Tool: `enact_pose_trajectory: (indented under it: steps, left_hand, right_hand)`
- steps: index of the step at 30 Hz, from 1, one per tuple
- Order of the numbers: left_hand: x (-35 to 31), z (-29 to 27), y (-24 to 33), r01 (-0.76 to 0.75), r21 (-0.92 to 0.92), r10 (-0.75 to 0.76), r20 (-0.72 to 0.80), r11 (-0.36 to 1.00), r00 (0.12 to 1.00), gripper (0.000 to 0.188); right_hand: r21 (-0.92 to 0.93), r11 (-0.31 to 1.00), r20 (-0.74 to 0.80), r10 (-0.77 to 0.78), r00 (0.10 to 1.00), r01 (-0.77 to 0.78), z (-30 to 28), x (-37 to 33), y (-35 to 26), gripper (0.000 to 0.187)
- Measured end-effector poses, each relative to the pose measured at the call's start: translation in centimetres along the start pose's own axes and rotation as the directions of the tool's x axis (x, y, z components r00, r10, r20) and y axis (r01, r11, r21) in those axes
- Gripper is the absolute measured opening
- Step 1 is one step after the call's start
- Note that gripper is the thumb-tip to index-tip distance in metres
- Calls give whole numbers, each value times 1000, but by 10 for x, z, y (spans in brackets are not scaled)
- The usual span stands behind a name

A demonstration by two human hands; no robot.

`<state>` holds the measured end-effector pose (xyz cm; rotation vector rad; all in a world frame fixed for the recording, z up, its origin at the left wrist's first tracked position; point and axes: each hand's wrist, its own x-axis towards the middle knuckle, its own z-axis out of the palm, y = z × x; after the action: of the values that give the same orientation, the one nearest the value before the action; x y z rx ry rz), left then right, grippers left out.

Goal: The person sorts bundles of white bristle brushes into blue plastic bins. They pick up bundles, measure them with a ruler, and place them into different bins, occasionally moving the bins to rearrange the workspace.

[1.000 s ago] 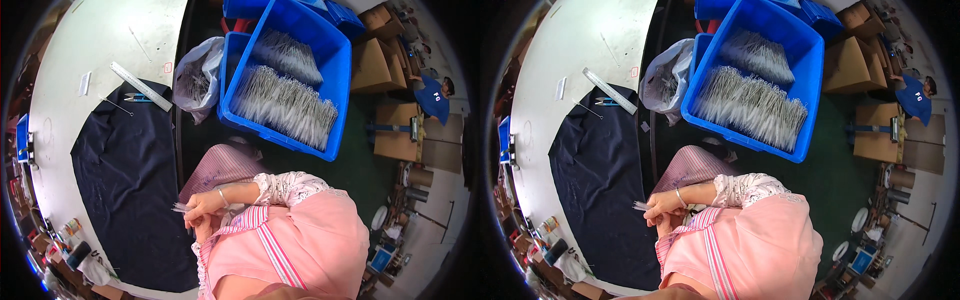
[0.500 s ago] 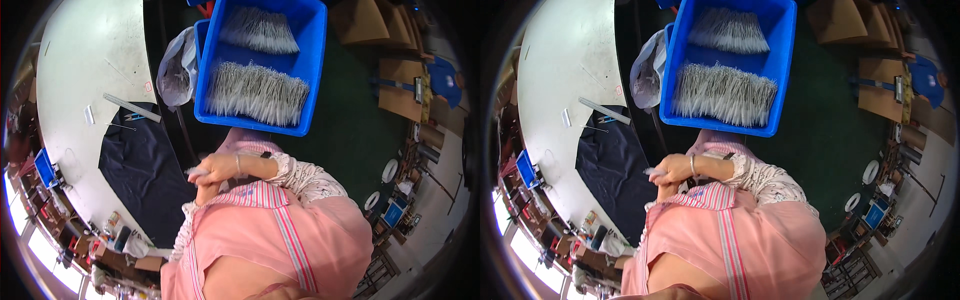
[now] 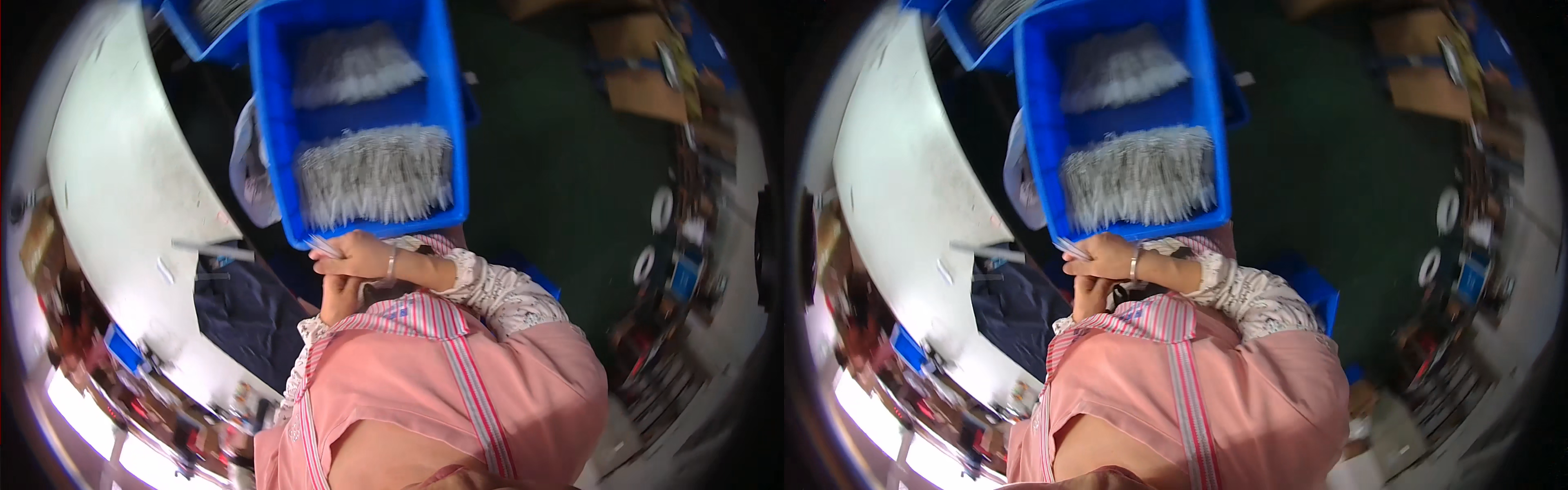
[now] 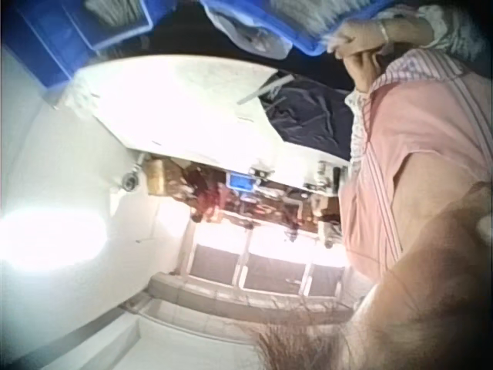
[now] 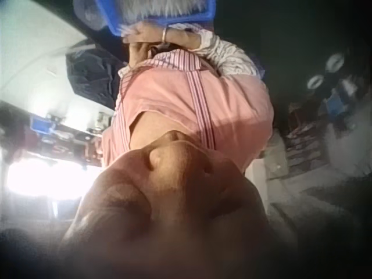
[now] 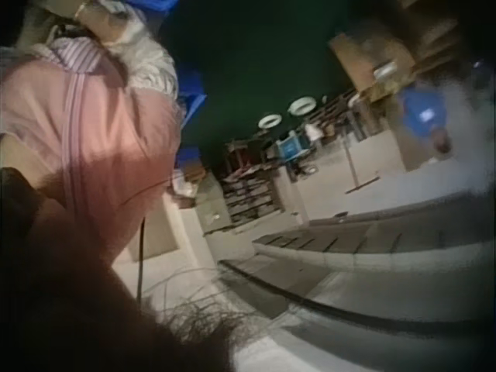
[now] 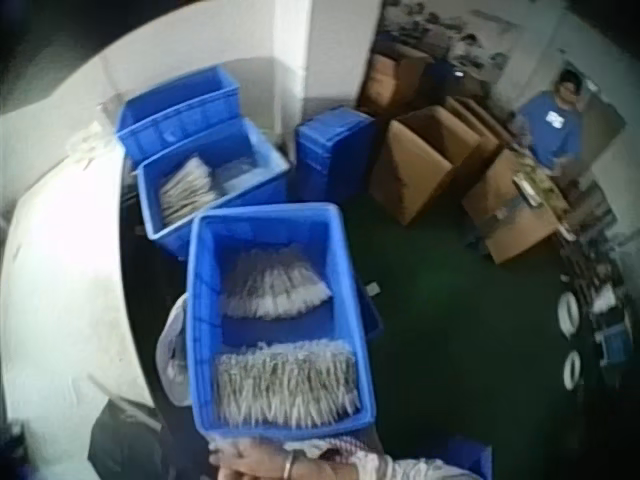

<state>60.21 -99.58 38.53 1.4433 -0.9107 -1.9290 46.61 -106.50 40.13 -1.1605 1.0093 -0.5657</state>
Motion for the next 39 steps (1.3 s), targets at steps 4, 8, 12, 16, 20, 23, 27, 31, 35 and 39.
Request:
enact_pose_trajectory:
  steps: [4,8,12,16,20,23,27,31,35,39]
  left_hand:
    - [32,-1,47,-20,12,19,60,1000,998,20]
    - [100,-18,29,-19,295,-7,85,955,996,18]
    - [162,-27,-2,-45,508,-11,108,860,994,20]
    - [177,3,6,-183,511,76,224,840,972,19]
    - [147,111,47,-205,409,19,415,889,910,12]
    - [108,235,67,-128,465,-187,572,876,799,14]
    - [93,351,45,6,417,-346,748,909,567,22]
    - [76,463,10,322,393,-500,767,861,402,20]
    - [69,569,-26,580,455,-660,725,675,199,20]
    - [54,640,-41,591,597,-780,618,543,93,19]
  right_hand:
    - [244,970,-519,127,845,4,13,1,17,36]
    - [346,938,-654,227,722,19,6,-30,37,33]
    - [334,943,-659,229,717,6,-1,-68,45,28]
    - [343,935,-722,200,662,91,-32,-113,41,28]
    - [424,848,-856,260,447,319,-70,-152,71,28]
    - [406,830,-895,276,351,381,-109,-204,86,27]
    - [353,772,-932,236,277,529,-167,-283,102,29]
    - [354,702,-934,299,196,618,-213,-381,124,32]
    - [413,588,-847,529,56,696,-243,-464,152,36]
    - [337,344,-639,767,-55,876,-233,-499,203,33]
